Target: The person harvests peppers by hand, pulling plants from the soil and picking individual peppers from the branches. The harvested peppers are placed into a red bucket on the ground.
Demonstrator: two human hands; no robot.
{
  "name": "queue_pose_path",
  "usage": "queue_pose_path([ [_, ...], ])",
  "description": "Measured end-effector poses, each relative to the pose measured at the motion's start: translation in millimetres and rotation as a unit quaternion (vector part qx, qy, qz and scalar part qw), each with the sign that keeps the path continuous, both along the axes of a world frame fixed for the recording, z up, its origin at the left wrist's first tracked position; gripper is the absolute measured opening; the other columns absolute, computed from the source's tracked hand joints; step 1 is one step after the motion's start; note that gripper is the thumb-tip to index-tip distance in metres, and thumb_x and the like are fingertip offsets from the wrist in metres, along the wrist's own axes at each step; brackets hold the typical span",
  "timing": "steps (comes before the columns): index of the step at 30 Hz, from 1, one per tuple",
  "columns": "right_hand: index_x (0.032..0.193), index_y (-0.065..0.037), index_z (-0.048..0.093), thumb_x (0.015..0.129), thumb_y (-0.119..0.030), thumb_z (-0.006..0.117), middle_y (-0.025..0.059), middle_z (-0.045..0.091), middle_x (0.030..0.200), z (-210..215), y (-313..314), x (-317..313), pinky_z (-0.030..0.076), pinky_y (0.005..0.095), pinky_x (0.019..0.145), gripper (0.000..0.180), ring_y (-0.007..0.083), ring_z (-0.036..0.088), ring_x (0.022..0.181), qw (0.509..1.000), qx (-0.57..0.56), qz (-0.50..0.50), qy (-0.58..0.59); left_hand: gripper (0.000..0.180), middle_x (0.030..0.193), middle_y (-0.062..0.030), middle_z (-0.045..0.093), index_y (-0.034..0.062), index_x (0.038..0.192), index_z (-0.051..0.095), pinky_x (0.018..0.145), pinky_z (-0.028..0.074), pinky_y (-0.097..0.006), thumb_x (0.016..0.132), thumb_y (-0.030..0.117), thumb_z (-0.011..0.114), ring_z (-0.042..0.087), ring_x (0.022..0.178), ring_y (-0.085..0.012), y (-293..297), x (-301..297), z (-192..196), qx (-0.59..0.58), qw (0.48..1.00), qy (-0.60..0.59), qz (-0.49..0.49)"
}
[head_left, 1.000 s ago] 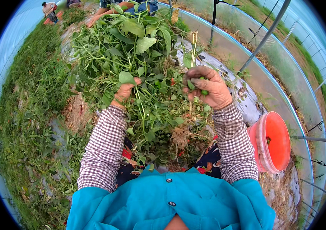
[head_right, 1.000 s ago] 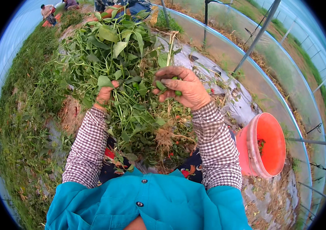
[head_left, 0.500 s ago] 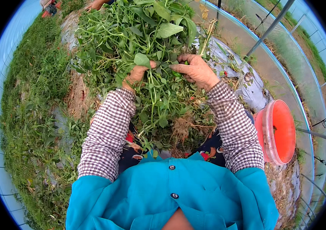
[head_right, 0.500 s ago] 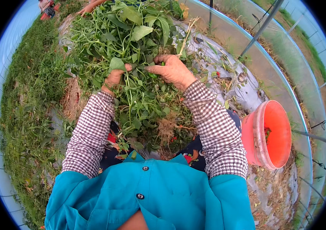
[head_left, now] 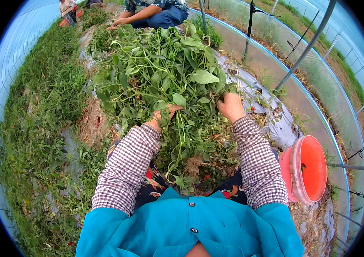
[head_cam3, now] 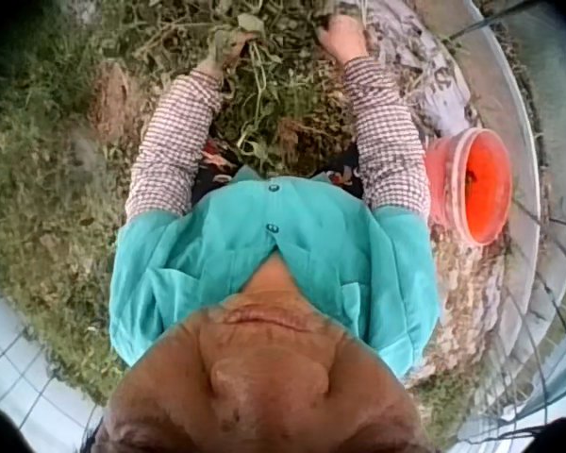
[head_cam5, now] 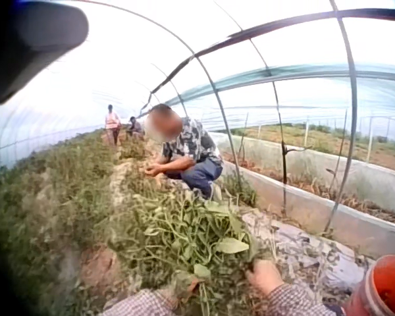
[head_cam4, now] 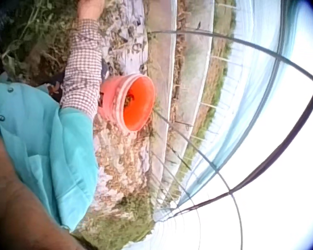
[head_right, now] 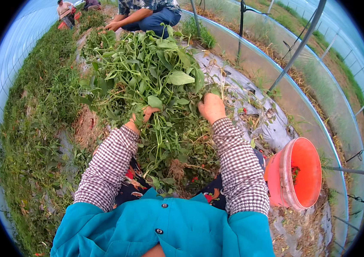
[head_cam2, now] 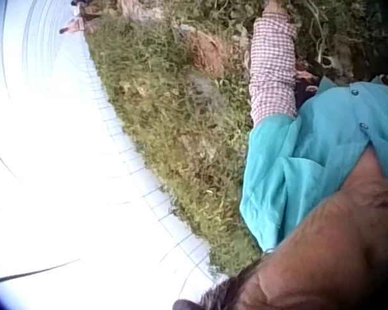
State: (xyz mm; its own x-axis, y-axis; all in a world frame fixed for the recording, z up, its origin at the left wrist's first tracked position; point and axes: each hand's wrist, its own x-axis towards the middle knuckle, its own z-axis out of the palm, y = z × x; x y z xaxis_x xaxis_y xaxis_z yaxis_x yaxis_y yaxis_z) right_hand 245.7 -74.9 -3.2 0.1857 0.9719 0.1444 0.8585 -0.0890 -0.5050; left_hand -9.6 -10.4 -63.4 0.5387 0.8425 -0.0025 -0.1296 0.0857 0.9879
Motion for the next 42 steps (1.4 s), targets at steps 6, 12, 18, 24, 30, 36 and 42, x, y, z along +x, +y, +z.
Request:
queue_pose_path([
  [6,0.086,0.005,0.056,0.07,-0.02,0.051,0.0269,0.056,0.078,-1.3,1.1,42.8,0.043,0.041,0.071,0.03,0.0392,0.055,0.079,0.984,0.08,-0.044,0.152,0.03,0.101,-0.0072,0.054,0.0034,0.104,0.052,0.082,0.041,-0.031,0.082,0.023,0.052,0.05,0.094,-0.0167,6.0,-22.6,-5.2,-0.045,0.998,-0.036,-0.009],
  [12,0.116,0.0,0.042,0.077,-0.01,0.046,0.0111,0.057,0.075,-7.3,-8.6,143.7,0.031,0.024,0.037,0.041,0.0123,0.048,0.051,0.869,0.115,-0.234,0.42,0.031,0.105,-0.0065,0.052,0.0039,0.107,0.05,0.084,0.04,-0.031,0.082,0.021,0.052,0.049,0.097,-0.0174,6.9,-28.9,-8.2,-0.06,0.997,-0.046,-0.018],
  [18,0.107,0.001,0.047,0.079,-0.01,0.053,0.0012,0.047,0.06,35.0,-41.6,142.9,0.03,0.0205,0.034,0.031,0.0085,0.043,0.045,0.804,0.225,-0.183,0.519,0.032,0.109,-0.0057,0.051,0.0044,0.11,0.048,0.087,0.038,-0.031,0.082,0.02,0.052,0.047,0.099,-0.0182,22.8,-35.4,-8.1,-0.018,1.0,-0.002,-0.016],
  [24,0.105,0.0,0.051,0.08,-0.016,0.058,0.0005,0.048,0.063,72.1,-53.1,93.7,0.034,0.0169,0.041,0.03,0.0071,0.045,0.051,0.734,0.164,0.063,0.656,0.037,0.116,-0.0055,0.046,0.0061,0.117,0.042,0.092,0.036,-0.031,0.084,0.021,0.05,0.043,0.105,-0.0195,30.1,1.2,-17.9,0.048,0.989,0.121,-0.065],
  [30,0.106,0.004,0.05,0.073,-0.015,0.062,0.0024,0.055,0.066,79.3,-44.1,-11.8,0.037,0.0193,0.044,0.04,0.006,0.046,0.048,0.865,-0.036,0.214,0.452,0.038,0.122,-0.0111,0.042,0.0034,0.118,0.041,0.095,0.036,-0.037,0.088,0.026,0.042,0.042,0.11,-0.025,-1.7,25.1,25.9,0.138,0.96,0.235,-0.068],
  [36,0.119,0.008,0.034,0.064,-0.018,0.07,0.0167,0.054,0.099,59.7,-24.6,-36.2,0.044,0.0231,0.048,0.071,0.0116,0.052,0.055,0.874,-0.025,0.147,0.462,0.045,0.127,-0.0143,0.032,0.0061,0.127,0.026,0.098,0.034,-0.041,0.091,0.032,0.032,0.035,0.114,-0.0287,-9.0,38.5,-29.6,0.057,0.996,-0.002,-0.068],
  [42,0.101,0.007,0.047,0.071,-0.021,0.065,0.0158,0.059,0.086,25.5,-14.1,-23.0,0.046,0.0312,0.069,0.045,0.0231,0.057,0.078,0.969,0.05,0.102,0.219,0.05,0.129,-0.0122,0.03,0.0064,0.126,0.031,0.098,0.029,-0.036,0.082,0.021,0.049,0.036,0.114,-0.0278,-59.5,88.5,23.7,0.197,0.903,0.371,-0.093],
])
